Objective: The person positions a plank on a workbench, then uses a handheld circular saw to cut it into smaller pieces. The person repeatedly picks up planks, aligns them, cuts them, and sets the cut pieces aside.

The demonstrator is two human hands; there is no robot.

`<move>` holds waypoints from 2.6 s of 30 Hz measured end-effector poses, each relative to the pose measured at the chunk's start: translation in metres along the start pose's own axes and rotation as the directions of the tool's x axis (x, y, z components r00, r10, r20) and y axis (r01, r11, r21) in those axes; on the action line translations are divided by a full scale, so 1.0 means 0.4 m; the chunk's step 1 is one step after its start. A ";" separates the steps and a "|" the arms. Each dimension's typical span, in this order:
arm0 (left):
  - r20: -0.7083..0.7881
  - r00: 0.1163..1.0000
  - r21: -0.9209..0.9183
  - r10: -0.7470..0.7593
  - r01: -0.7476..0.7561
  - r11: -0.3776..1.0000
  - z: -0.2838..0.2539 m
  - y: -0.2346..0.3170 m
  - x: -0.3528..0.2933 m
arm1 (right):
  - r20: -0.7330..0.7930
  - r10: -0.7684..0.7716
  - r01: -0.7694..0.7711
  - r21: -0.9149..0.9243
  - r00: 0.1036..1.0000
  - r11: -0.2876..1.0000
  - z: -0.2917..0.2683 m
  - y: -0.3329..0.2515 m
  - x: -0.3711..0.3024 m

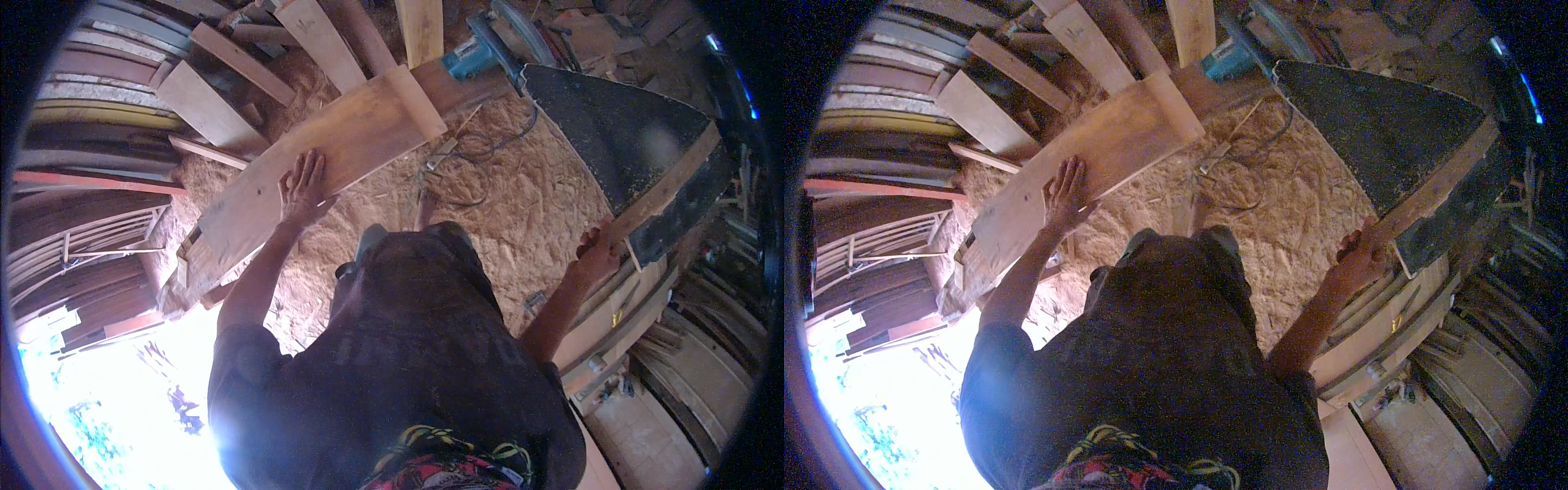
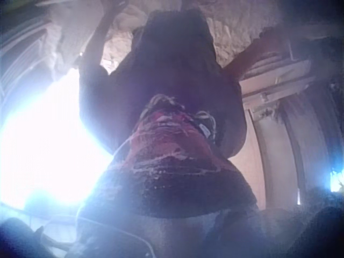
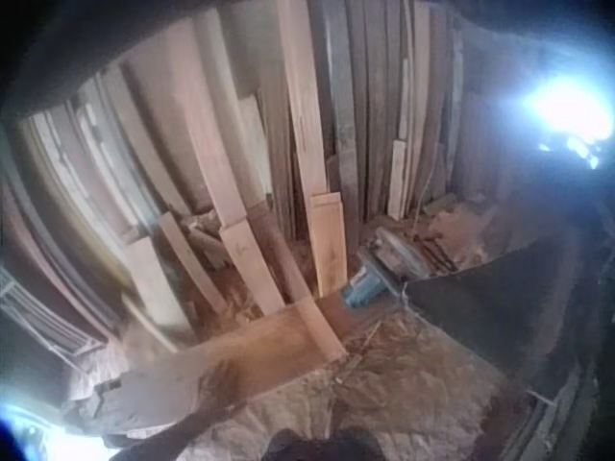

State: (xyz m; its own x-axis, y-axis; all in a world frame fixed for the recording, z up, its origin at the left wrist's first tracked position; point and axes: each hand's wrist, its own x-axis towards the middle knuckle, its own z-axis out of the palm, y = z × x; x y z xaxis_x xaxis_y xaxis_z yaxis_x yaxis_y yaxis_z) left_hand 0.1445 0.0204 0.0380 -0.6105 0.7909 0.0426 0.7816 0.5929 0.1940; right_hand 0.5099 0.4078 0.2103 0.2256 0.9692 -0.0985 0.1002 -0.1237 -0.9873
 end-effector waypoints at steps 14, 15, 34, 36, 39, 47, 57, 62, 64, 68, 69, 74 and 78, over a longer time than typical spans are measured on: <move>-0.072 0.965 -0.001 -0.250 0.251 0.968 -0.024 -0.231 0.185 | -0.038 -0.117 0.116 -0.033 0.992 0.993 -0.003 -0.042 -0.015; -0.185 0.965 0.080 -0.185 0.202 0.976 -0.013 -0.311 0.195 | -0.034 -0.116 0.114 -0.035 0.993 0.993 -0.002 -0.051 -0.021; 0.473 0.829 -0.208 -0.300 0.435 0.876 -0.262 -0.229 0.189 | 0.143 -0.217 0.217 0.016 0.966 0.976 0.039 -0.130 -0.097; 0.314 0.900 -0.240 -0.304 0.385 0.891 -0.350 -0.087 0.152 | 0.187 -0.228 0.239 -0.036 0.955 0.970 0.036 -0.115 -0.104; -0.005 0.928 -0.240 -0.373 0.361 0.901 -0.378 -0.001 0.039 | 0.347 -0.212 0.287 -0.180 0.914 0.941 0.043 -0.079 -0.089; -0.388 0.653 -0.465 -0.651 0.471 0.750 -0.371 0.076 -0.187 | 0.792 0.038 0.428 -0.368 0.609 0.825 0.247 0.042 -0.173; -0.686 0.138 -0.615 -0.715 0.416 0.670 -0.325 0.148 -0.270 | 0.957 0.285 0.745 -0.226 0.051 0.627 0.646 0.358 0.033; -0.709 -0.076 -0.640 -0.701 0.486 0.595 -0.301 0.183 -0.365 | 0.985 0.148 0.957 0.043 -0.089 0.286 0.679 0.336 -0.095; -0.695 -0.136 -0.669 -0.706 0.479 0.568 -0.265 0.201 -0.362 | 0.999 0.034 0.991 -0.026 0.022 0.130 0.673 0.305 -0.060; -0.674 -0.308 -0.711 -0.672 0.517 0.476 -0.229 0.247 -0.430 | 0.938 -0.334 0.937 0.199 -0.097 0.287 0.607 0.136 -0.290; -0.653 -0.339 -0.733 -0.677 0.505 0.455 -0.238 0.264 -0.435 | 0.953 -0.231 0.877 0.274 -0.194 0.395 0.605 0.102 -0.360; -0.648 -0.428 -0.744 -0.631 0.532 0.403 -0.236 0.290 -0.471 | 0.567 -0.142 0.404 0.719 -0.811 0.565 0.541 0.106 -0.835; -0.682 -0.479 -0.726 -0.552 0.531 0.436 -0.234 0.305 -0.486 | 0.250 -0.363 -0.056 0.752 -0.897 0.656 0.377 0.061 -1.196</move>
State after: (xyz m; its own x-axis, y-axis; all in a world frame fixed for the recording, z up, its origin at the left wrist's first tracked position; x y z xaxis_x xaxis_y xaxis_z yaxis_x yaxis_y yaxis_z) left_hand 0.3463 -0.0752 0.1450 -0.2262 -0.8098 0.5413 -0.0765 0.5688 0.8189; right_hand 0.2584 -0.0266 0.2145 -0.4815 -0.7717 0.4156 -0.6758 0.0250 -0.7366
